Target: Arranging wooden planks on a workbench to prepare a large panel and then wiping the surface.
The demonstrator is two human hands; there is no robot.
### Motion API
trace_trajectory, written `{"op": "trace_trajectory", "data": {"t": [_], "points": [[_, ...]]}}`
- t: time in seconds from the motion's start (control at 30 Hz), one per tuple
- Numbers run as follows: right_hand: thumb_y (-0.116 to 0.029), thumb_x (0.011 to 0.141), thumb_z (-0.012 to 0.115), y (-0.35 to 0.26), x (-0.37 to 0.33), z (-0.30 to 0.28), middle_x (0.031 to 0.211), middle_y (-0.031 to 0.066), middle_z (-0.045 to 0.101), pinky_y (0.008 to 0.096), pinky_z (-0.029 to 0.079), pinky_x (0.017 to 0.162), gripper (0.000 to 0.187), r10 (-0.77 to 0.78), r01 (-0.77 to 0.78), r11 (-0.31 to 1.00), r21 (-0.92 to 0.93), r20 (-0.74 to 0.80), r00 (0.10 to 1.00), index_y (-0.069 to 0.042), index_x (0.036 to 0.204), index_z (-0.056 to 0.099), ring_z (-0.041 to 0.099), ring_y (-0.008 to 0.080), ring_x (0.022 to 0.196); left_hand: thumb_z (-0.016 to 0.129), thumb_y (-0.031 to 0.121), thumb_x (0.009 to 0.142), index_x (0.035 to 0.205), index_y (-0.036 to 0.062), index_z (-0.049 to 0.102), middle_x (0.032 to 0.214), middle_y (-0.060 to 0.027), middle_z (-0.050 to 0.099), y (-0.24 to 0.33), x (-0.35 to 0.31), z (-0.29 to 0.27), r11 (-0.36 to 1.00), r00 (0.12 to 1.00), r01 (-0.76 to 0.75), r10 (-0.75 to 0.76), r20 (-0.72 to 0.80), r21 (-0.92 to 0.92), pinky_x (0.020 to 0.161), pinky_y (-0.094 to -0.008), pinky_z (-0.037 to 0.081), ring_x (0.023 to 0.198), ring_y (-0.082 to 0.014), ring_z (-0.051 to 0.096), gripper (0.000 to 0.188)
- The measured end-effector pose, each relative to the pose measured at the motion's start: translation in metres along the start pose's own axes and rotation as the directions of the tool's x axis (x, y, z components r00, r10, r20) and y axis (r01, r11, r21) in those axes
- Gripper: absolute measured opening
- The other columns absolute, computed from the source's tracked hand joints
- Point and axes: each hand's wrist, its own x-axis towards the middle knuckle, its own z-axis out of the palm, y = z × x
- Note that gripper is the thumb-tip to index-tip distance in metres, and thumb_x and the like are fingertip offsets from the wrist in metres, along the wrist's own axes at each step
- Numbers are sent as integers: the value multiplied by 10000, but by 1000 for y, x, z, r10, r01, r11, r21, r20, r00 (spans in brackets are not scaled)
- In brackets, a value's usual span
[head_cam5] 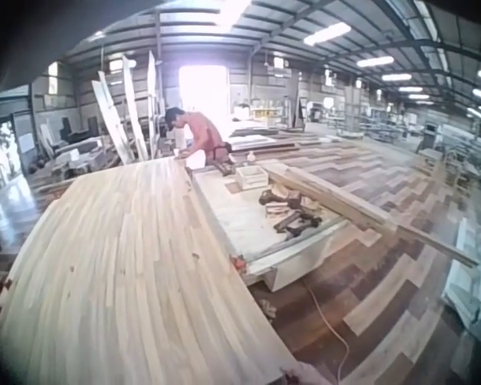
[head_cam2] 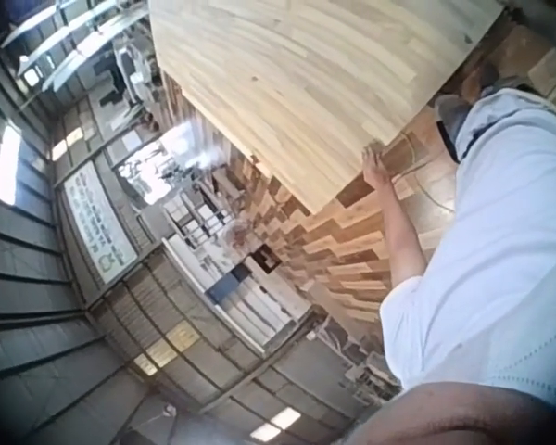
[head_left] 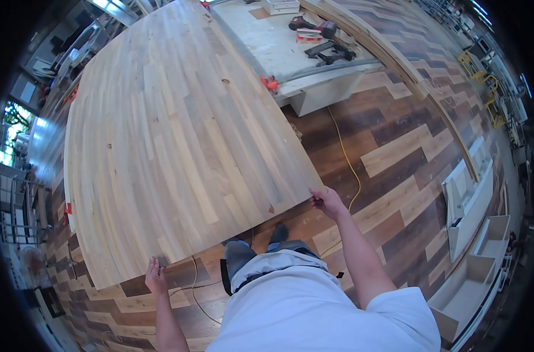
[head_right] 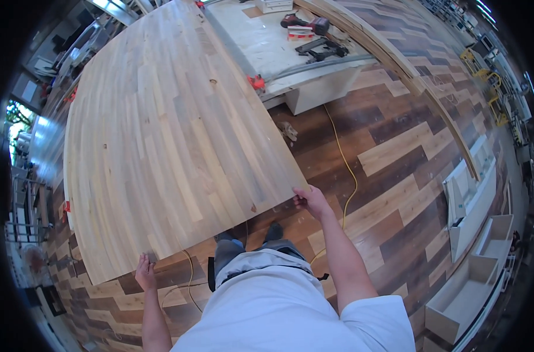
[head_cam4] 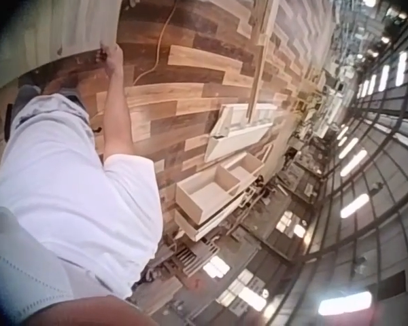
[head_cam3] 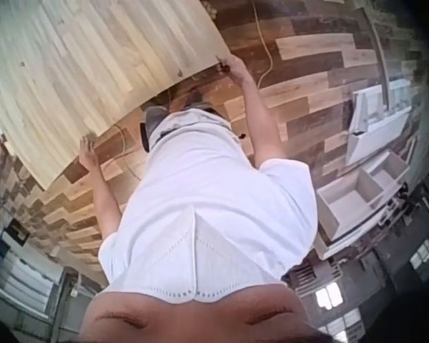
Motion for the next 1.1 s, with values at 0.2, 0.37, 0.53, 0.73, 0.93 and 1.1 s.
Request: {"op": "trace_trajectory", "data": {"t": [0.2,0.37,0.53,0.73,0.93,1.1], "points": [[-216,819,681,3,0,-2,737,26,583,260,504,578,216,-28,25,994,106,21,999,-63,913,561,578,126,641,661,10,733,1104,14,628,1202,-123,585,-5,0,2,1000,1000,-13,13,19,24,972,-334,432,1161,-253,532,372],[-206,811,692,3,0,-8,756,19,583,256,501,585,225,-19,17,996,87,25,1000,-73,940,566,580,117,652,661,13,733,1100,14,629,1204,-122,584,1,1,3,998,999,-35,34,25,46,967,-335,436,1161,-251,532,368],[-156,789,701,6,7,-4,746,24,581,256,496,577,209,-47,47,999,11,25,999,-62,918,567,565,121,634,674,26,725,1089,23,636,1181,-121,596,2,-2,-2,998,1000,-27,27,2,65,945,-342,453,1134,-257,549,365],[-118,784,651,23,12,-12,730,11,547,261,473,561,137,-88,95,991,96,-79,993,-116,894,570,542,133,634,680,128,741,1071,82,639,1154,-98,607,2,8,-3,995,1000,-22,20,20,100,894,-343,483,1101,-255,563,336],[-315,865,621,46,-4,23,793,-7,608,222,460,617,197,-110,178,914,366,-201,973,-137,947,600,565,110,696,705,167,730,1041,92,651,1145,-79,615,-2,4,-15,998,1000,-25,26,-17,51,912,-336,476,1097,-230,568,325],[-665,839,428,87,-35,70,840,51,589,339,466,696,613,-54,198,828,525,-278,959,-104,1029,584,545,205,758,710,174,748,978,47,660,1047,-104,645,-34,-13,-21,985,977,50,-83,-197,-165,842,-317,488,998,-232,610,267]]}}
